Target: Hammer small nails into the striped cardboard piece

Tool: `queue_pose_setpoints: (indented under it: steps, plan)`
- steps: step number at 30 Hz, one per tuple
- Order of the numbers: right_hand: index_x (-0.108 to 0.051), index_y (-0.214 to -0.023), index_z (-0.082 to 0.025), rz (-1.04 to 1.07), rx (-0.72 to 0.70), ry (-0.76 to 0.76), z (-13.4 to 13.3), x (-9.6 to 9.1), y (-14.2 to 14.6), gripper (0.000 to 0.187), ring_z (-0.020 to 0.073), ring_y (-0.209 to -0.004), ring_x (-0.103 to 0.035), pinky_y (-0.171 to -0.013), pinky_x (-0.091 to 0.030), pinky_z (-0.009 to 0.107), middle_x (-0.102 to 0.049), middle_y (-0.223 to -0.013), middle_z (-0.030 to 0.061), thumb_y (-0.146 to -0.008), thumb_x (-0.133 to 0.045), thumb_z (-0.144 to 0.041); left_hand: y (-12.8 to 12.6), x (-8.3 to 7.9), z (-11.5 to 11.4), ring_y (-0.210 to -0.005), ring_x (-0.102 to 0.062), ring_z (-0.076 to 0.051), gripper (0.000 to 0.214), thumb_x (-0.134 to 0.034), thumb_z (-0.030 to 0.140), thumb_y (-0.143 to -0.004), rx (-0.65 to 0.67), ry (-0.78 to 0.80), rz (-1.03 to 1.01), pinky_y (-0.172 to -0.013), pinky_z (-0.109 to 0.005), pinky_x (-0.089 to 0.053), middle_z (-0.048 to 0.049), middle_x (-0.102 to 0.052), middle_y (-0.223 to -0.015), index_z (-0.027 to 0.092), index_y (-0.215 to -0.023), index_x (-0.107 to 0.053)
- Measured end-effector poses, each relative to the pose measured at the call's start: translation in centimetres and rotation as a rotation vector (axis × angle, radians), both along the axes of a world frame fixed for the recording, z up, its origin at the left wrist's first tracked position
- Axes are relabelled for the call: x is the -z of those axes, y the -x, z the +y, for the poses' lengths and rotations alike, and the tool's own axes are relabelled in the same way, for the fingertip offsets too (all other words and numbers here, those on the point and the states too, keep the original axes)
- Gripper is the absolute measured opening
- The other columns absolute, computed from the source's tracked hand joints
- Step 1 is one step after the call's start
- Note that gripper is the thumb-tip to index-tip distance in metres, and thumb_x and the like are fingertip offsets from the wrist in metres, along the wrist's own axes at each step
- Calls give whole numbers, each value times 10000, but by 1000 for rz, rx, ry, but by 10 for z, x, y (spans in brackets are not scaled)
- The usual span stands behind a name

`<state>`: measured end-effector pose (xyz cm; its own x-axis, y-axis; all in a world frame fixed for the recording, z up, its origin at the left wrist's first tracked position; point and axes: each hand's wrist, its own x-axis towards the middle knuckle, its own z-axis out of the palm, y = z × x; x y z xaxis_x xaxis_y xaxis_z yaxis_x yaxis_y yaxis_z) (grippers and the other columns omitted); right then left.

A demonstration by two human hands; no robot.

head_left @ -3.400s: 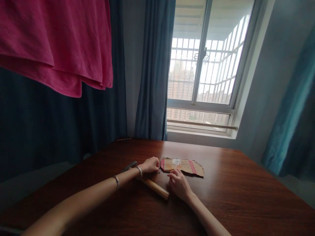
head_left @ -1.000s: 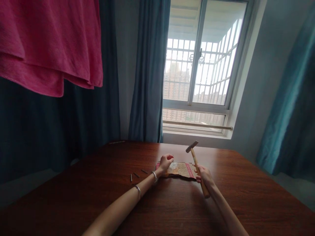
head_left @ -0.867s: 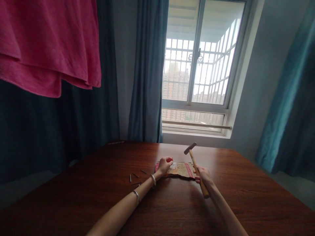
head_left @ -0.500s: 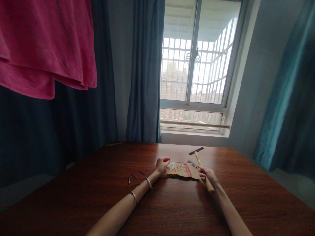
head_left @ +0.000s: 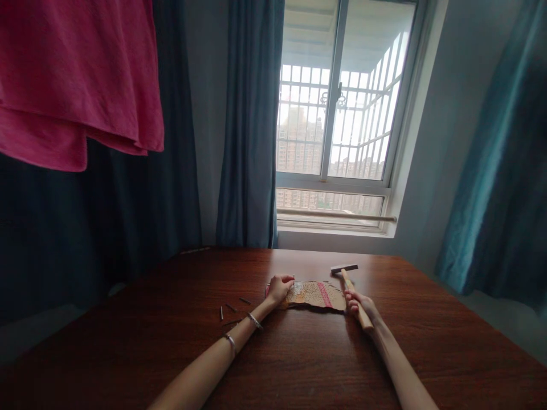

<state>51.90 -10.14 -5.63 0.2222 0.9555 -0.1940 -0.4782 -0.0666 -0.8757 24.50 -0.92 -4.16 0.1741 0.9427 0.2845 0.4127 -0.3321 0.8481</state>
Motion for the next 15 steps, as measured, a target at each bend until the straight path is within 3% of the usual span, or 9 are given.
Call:
queue_pose_setpoints:
  steps: [8, 15]
  plan:
    - [-504, -696, -133, 4, 21, 51, -1, -6, 9, 119, -9, -301, -323, -270, -269, 105, -475, -527, -45, -705, -618, -165, 1, 11, 8, -785, -634, -190, 223, -568, 283, -711, 28, -59, 47, -703, -271, -471, -77, -703, -832, 146, -815, -710]
    - [-531, -759, -136, -186, -30, -37, -15, -35, 37, 199, 27, -301, -378, -262, -273, 157, -546, -571, -21, -680, -627, -292, -3, 13, 11, -776, -629, -183, 232, -563, 265, -711, 54, -80, 65, -697, -261, -462, -92, -698, -839, 128, -830, -708]
